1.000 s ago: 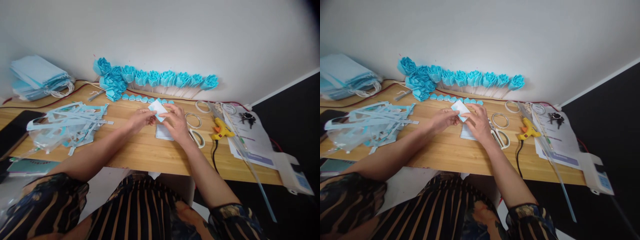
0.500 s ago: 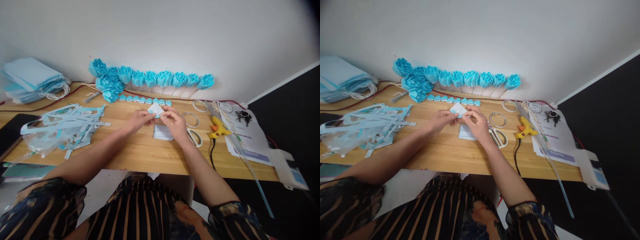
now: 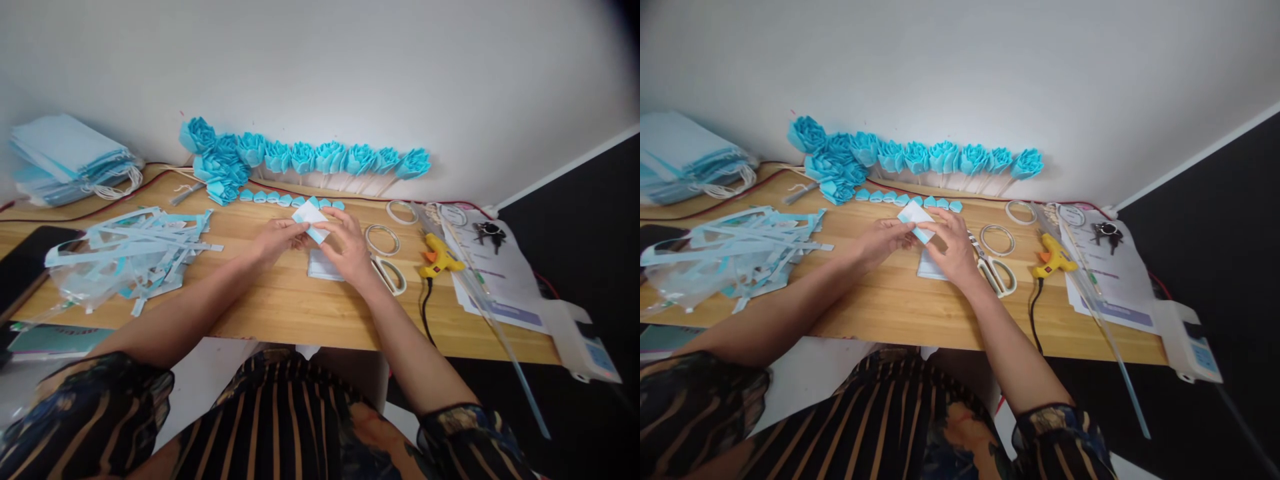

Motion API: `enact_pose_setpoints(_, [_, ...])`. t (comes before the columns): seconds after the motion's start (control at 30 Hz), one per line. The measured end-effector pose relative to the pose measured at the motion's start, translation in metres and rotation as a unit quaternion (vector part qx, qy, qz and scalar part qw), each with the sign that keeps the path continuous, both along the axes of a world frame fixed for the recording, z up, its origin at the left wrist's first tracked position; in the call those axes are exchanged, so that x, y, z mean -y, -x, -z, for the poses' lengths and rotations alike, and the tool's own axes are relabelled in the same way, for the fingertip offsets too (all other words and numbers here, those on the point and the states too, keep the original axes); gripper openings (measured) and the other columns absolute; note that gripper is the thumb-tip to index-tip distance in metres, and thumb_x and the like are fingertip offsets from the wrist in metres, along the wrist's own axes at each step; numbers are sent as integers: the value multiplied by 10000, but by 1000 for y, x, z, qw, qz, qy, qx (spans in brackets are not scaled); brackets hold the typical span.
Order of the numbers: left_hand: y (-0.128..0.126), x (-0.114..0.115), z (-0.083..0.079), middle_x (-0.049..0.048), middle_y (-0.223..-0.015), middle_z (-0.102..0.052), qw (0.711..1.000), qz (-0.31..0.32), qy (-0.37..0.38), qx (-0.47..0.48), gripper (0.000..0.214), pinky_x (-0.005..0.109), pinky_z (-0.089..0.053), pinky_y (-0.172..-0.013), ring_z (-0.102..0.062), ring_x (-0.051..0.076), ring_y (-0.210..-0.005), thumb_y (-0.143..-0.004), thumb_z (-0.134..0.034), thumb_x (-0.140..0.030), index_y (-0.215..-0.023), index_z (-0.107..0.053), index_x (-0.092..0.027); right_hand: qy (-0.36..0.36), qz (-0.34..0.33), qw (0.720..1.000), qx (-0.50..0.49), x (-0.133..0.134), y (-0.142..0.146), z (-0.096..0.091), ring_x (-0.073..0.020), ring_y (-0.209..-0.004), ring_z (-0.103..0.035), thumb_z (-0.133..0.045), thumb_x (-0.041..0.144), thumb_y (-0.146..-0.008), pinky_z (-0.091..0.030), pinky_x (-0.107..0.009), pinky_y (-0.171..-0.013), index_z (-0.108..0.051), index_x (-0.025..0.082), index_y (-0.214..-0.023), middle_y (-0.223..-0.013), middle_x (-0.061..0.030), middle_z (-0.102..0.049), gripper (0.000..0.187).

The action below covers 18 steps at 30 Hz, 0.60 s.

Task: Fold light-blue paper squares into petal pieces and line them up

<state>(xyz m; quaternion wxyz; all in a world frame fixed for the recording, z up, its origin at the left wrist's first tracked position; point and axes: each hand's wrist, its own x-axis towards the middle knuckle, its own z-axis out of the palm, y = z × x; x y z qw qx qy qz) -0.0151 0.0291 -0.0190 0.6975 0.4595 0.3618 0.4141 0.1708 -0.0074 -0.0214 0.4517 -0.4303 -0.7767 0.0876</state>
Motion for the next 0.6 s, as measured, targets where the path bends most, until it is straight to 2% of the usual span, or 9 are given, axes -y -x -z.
enact_pose_setpoints(0.2, [-1,0,3,82,-706,-721,999,22,-22,-33,282,279,-455,-662,-608,130,-621,-731,-795,-376,-685,-707,-111,10,-7,1000,13,-3,-3,4,-277,-1273,-504,-624,145,-847,-436,-536,-1043,-742,351,-923,-1332,6,-603,250])
enact_pose_setpoints(0.37, [-1,0,4,64,-682,-715,995,18,-62,-74,306,274,-437,-634,-570,117,-585,-725,-790,-419,-672,-711,-128,20,3,1000,-5,-4,-3,6,-261,-1232,-548,-638,245,-889,-408,-535,-1071,-739,324,-930,-1280,-22,-640,134])
enact_pose_setpoints(0.6, [-1,3,-1,55,-661,-698,993,5,-78,-93,315,277,-435,-630,-559,119,-576,-725,-777,-426,-628,-692,-138,85,-4,993,-87,-3,0,4,-245,-1174,-604,-640,321,-883,-438,-474,-1055,-736,269,-863,-1198,-52,-684,111])
